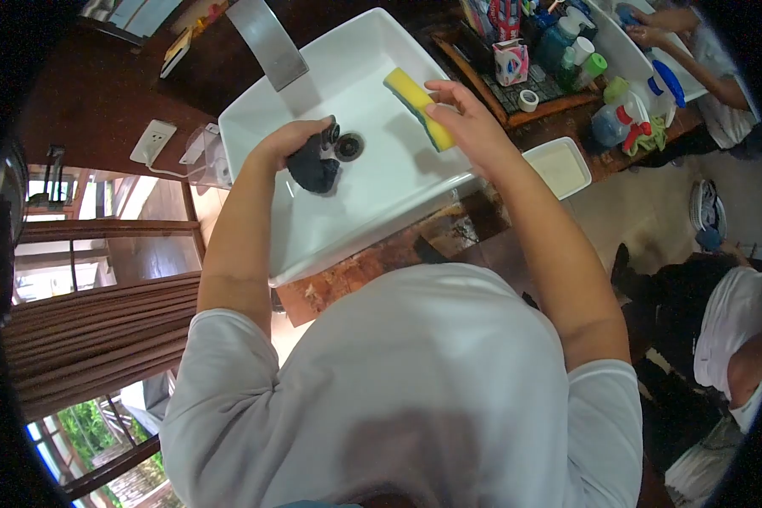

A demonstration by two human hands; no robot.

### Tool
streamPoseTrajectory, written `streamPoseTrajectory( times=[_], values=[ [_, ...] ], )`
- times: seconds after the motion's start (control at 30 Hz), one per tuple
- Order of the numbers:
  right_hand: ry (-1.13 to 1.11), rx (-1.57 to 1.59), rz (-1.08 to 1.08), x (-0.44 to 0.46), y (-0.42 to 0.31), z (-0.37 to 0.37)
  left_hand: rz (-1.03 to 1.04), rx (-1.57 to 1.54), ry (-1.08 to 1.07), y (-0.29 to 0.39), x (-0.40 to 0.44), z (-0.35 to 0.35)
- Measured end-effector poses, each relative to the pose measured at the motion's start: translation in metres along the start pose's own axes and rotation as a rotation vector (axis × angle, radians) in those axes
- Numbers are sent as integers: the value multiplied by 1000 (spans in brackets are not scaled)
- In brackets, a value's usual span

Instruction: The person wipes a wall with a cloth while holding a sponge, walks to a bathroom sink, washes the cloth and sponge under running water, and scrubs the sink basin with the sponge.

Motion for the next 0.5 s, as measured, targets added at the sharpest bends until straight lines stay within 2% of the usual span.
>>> streamPoseTrajectory(
  times=[0.03,0.13,0.27,0.5],
  values=[
    [5,-1,-2,0,0,0,-11,195,118,3,0,0],
    [13,-3,-5,0,-1,1,164,706,275,0,16,1],
    [14,-7,1,-2,-4,2,194,915,387,0,23,17],
    [8,-7,-6,-1,-2,1,88,1085,413,1,19,38]
  ],
)
Point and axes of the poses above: each hand's wrist, its own x-axis towards the middle knuckle, its own z-axis out of the palm, y = z × x, the point moved 5 cm from there along x, towards the middle knuckle, and after that the axes turned 1 degree about z, right-handed, at the moved point
